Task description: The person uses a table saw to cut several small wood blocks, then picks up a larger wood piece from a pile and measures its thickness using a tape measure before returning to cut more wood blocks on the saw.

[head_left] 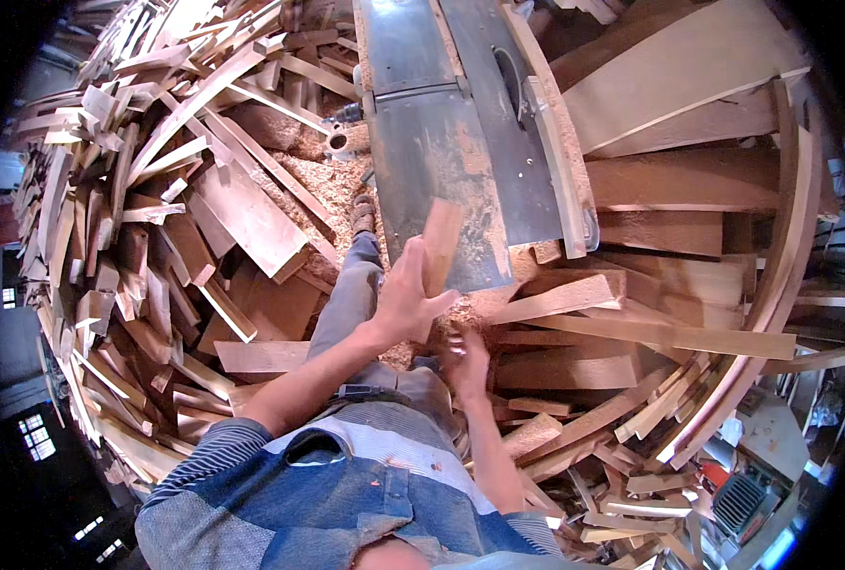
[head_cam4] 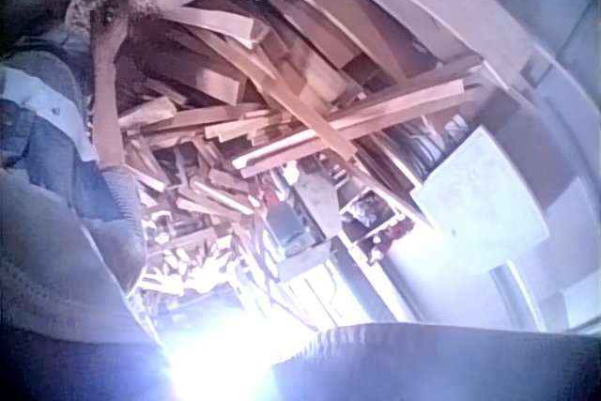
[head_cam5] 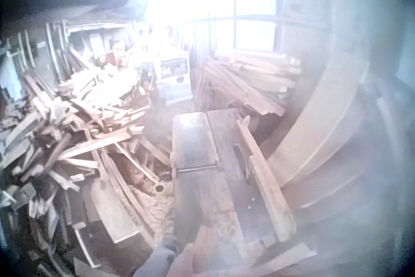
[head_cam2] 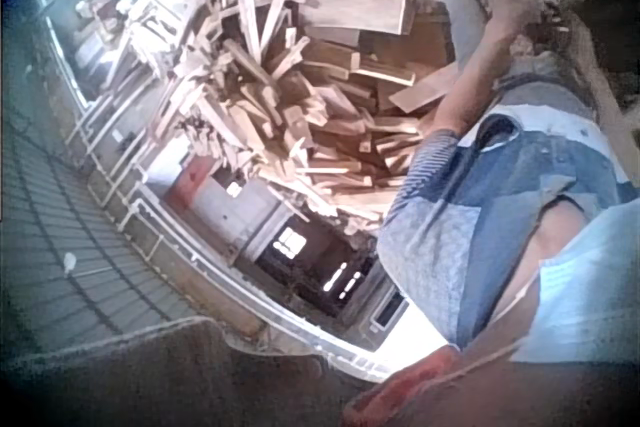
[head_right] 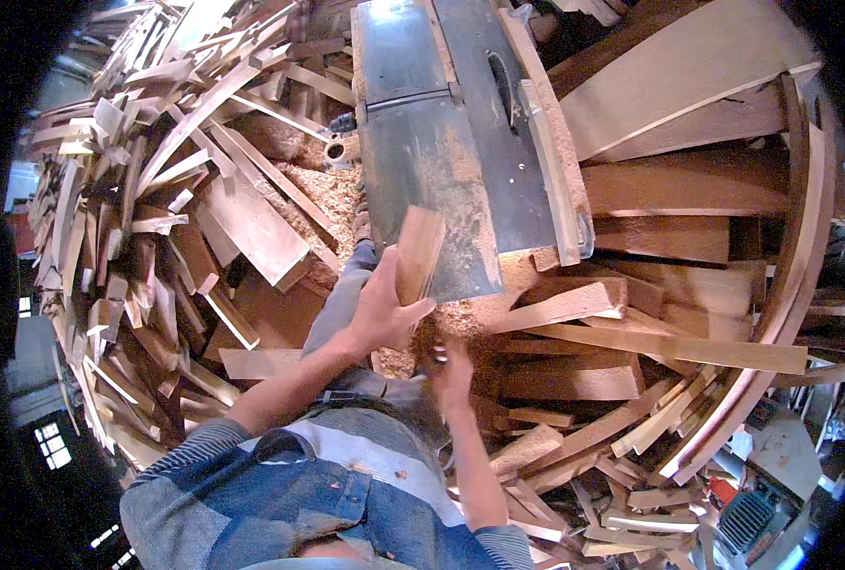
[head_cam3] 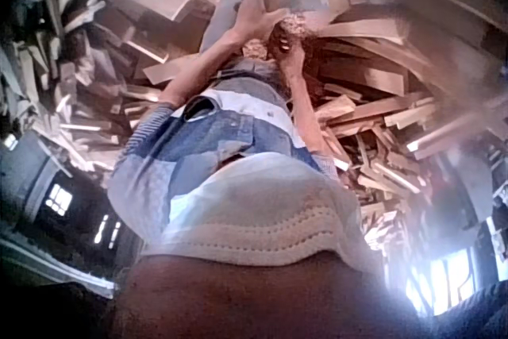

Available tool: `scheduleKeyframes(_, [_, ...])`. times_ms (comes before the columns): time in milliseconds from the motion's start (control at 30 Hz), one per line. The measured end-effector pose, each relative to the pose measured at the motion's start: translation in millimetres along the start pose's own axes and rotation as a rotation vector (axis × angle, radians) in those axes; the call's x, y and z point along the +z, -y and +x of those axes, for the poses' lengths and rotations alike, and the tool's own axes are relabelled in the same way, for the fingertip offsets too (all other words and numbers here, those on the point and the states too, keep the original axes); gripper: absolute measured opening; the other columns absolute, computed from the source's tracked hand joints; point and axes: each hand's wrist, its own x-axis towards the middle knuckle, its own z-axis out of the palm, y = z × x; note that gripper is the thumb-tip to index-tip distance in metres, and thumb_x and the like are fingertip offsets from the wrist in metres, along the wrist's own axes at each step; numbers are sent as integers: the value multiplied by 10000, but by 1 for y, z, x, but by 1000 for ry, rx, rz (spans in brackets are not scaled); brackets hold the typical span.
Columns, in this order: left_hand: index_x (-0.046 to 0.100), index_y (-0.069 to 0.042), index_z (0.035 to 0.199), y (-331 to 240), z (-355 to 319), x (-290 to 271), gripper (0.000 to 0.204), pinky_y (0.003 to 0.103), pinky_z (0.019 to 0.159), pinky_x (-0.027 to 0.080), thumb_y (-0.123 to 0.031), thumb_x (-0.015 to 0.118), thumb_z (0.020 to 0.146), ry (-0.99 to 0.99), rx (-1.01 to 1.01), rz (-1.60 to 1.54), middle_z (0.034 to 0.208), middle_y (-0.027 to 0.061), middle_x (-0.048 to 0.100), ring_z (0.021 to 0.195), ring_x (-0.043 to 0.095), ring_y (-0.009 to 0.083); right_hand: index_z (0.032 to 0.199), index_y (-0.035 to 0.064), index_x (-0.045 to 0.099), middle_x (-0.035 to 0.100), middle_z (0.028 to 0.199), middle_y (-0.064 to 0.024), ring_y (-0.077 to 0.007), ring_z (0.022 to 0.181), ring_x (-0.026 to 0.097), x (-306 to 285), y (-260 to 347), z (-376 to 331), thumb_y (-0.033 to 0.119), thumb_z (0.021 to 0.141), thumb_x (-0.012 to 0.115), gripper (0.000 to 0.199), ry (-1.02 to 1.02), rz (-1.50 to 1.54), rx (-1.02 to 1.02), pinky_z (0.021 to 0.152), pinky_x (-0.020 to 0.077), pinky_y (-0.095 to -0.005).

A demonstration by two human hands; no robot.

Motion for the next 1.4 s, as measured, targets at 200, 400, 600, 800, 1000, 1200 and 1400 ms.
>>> scheduleKeyframes(200, [422, 25, 1357, -2, -5, 46, 687, 464, 1020, 438, -252, 801, 855, -254, 185, -9, 1208, 260, 553, 1170, 550, 436, 1397, -24, 518, 609, 1300, -270, -414, 1185, 634, 38, 17, -18, 219, 803, 879, 736, -127, -437, -529, 972, 539, -457])
scheduleKeyframes(400, [430, 119, 1391, -3, -22, 67, 669, 495, 1195, 307, -344, 682, 979, 22, 133, -47, 1438, 340, 448, 1401, 399, 481, 1352, -39, 534, 681, 1177, -161, -307, 1005, 707, 25, 26, -21, 144, 825, 860, 646, -378, 158, -331, 886, 578, -425])
scheduleKeyframes(600, [430, 89, 1432, 47, -51, 42, 720, 516, 1220, 291, -341, 729, 938, 159, 161, 120, 1504, 331, 427, 1461, 353, 483, 1347, -15, 531, 657, 1202, -107, -212, 1036, 664, -28, -2, -13, 69, 830, 802, 589, -305, 493, 36, 870, 597, -374])
scheduleKeyframes(800, [433, 83, 1424, 80, -63, 19, 772, 518, 1215, 300, -349, 782, 887, 167, 44, 185, 1498, 330, 431, 1446, 365, 488, 1195, 25, 662, 710, 1132, -88, -237, 1021, 702, -55, -17, 4, 105, 861, 734, 351, -130, 755, 68, 857, 618, -423])
scheduleKeyframes(1000, [471, 82, 1350, 85, -52, 11, 714, 560, 1178, 320, -240, 826, 820, 319, 52, 310, 1473, 352, 432, 1411, 372, 519, 1205, -2, 684, 741, 1138, -137, -247, 1025, 717, -32, -15, 52, 75, 940, 671, 276, 28, 800, 191, 877, 614, -406])
scheduleKeyframes(1200, [485, 54, 1327, 79, -56, 38, 704, 563, 1196, 308, -208, 844, 781, 195, 345, 499, 1456, 358, 445, 1424, 352, 546, 1096, 6, 698, 691, 880, -67, -157, 688, 663, -25, -13, 46, 275, 1000, 697, 286, 58, 298, 310, 604, 583, -298])
scheduleKeyframes(1400, [490, 18, 1345, 73, -42, 49, 757, 580, 1182, 335, -211, 881, 738, 251, 433, 659, 1483, 338, 435, 1429, 353, 547, 1032, 21, 713, 669, 816, -40, -109, 638, 627, -88, -39, -17, 256, 1003, 690, 238, -413, 412, 215, 542, 535, -269])
